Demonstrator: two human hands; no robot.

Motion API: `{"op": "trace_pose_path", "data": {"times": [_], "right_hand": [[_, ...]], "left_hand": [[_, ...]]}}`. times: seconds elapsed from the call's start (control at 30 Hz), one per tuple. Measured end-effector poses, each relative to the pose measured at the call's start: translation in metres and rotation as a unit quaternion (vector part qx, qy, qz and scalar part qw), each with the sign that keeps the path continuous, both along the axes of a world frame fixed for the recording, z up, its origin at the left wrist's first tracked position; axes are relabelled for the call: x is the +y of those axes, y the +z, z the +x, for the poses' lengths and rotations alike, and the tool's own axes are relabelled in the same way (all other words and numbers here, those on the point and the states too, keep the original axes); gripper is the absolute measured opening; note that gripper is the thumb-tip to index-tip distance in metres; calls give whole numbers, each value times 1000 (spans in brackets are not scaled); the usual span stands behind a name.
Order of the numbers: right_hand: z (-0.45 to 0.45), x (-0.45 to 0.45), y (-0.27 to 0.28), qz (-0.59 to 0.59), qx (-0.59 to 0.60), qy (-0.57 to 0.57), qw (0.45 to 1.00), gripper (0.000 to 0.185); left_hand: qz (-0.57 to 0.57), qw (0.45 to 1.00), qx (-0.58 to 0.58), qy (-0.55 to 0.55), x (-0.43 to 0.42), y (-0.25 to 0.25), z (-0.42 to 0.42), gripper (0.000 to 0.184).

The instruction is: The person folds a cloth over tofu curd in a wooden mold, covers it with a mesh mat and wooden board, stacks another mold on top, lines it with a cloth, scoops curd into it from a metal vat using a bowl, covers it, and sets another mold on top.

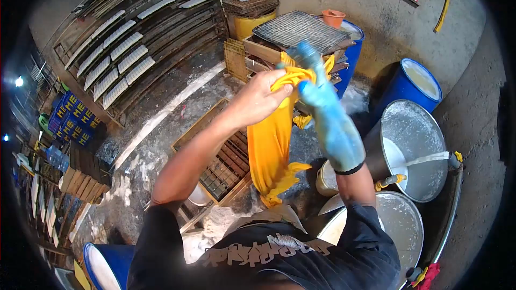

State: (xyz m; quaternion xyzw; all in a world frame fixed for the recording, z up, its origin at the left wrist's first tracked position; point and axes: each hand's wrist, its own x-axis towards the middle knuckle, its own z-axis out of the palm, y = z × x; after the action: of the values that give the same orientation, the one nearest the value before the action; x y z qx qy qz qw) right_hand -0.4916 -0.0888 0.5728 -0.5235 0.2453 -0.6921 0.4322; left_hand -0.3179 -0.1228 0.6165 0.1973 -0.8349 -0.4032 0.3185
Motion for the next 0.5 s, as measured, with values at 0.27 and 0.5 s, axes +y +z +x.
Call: {"op": "trace_pose_path", "data": {"times": [0.27,0.5], "right_hand": [[35,47,-129,273,94,215,933,47],[93,57,-283,343,221,179,895,38]], "left_hand": [[-141,980,103,95,3,147,42,30],[-204,893,214,339,24,245,115,27]]}}
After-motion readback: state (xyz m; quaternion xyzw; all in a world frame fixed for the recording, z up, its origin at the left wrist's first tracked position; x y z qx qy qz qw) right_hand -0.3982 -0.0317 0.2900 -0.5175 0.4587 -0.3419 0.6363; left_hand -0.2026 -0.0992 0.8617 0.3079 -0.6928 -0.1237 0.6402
